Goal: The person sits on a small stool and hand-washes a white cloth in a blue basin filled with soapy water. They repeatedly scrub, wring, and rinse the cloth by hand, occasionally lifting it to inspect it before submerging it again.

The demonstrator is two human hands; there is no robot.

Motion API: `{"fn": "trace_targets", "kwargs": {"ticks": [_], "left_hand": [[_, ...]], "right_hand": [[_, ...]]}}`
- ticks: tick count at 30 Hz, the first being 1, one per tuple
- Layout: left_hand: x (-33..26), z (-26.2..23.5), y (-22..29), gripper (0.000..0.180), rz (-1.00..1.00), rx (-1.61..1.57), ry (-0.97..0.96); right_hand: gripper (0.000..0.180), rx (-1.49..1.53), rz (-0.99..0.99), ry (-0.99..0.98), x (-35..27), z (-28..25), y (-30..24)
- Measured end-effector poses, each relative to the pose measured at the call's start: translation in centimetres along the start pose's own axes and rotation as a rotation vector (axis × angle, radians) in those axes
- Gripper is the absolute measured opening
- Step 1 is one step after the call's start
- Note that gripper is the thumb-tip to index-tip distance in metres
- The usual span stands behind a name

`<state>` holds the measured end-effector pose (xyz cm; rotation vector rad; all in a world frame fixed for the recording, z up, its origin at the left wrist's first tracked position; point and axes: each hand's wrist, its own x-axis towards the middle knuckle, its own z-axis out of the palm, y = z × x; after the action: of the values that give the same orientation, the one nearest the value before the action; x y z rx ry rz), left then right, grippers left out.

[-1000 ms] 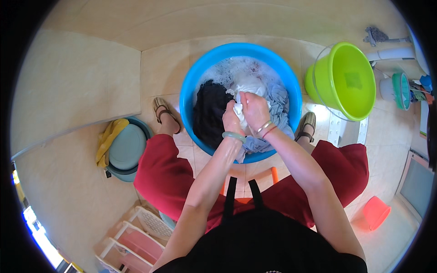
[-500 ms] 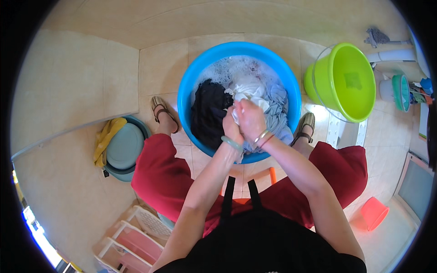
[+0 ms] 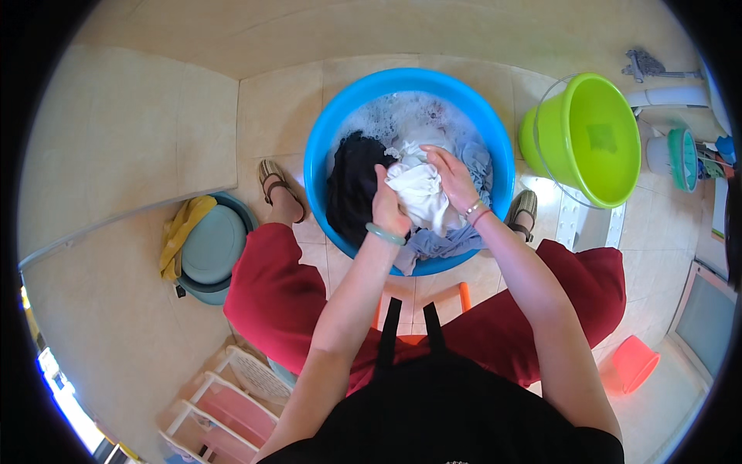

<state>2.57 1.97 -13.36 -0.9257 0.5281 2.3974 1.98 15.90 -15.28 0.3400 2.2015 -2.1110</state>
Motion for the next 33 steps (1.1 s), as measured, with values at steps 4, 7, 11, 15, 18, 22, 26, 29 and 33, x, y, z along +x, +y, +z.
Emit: {"fn": "trace_targets", "kwargs": {"ticks": [4, 7, 11, 15, 18, 22, 26, 29, 33], "left_hand": [[1.1, -1.9, 1.9, 0.048, 0.088, 0.109, 0.032], [1.3, -3.0, 1.6, 0.045, -0.127, -0.103, -0.597], [-0.4, -0.2, -2.4, 0.024, 0.162, 0.044, 0.246], [0.0, -1.4, -2.5, 0.024, 0.207, 0.147, 0.216], [0.5, -1.4, -1.5, 0.029, 0.231, 0.21, 0.162], [0.2, -3.5, 0.0, 0.035, 0.005, -0.035, 0.007], [-0.2, 1.6, -2.8, 0.027, 0.135, 0.35, 0.312], [1.7, 0.8, 0.0, 0.038, 0.138, 0.031, 0.157], [2.4, 1.4, 5.5, 0.053, 0.072, 0.03, -0.233]], "right_hand": [[0.009, -0.527, -0.532, -0.133, -4.5, 2.3, -6.6], [0.007, -0.639, -0.73, -0.191, -6.7, 5.9, -7.5], [0.022, -0.805, -0.267, -0.041, 0.4, 4.0, -3.4], [0.023, -0.715, -0.216, 0.09, -0.4, 3.8, -1.5], [0.018, -0.655, -0.482, -0.002, -5.2, 6.1, -4.3], [0.017, -0.51, -0.532, -0.049, -6.5, 6.7, -4.5], [0.031, -0.902, -0.175, -0.022, 1.8, -0.2, 3.4], [0.034, -0.078, 0.414, -0.082, 2.8, -2.1, 1.1], [0.036, -0.18, 0.186, -0.414, 0.4, -3.3, -1.6]]}}
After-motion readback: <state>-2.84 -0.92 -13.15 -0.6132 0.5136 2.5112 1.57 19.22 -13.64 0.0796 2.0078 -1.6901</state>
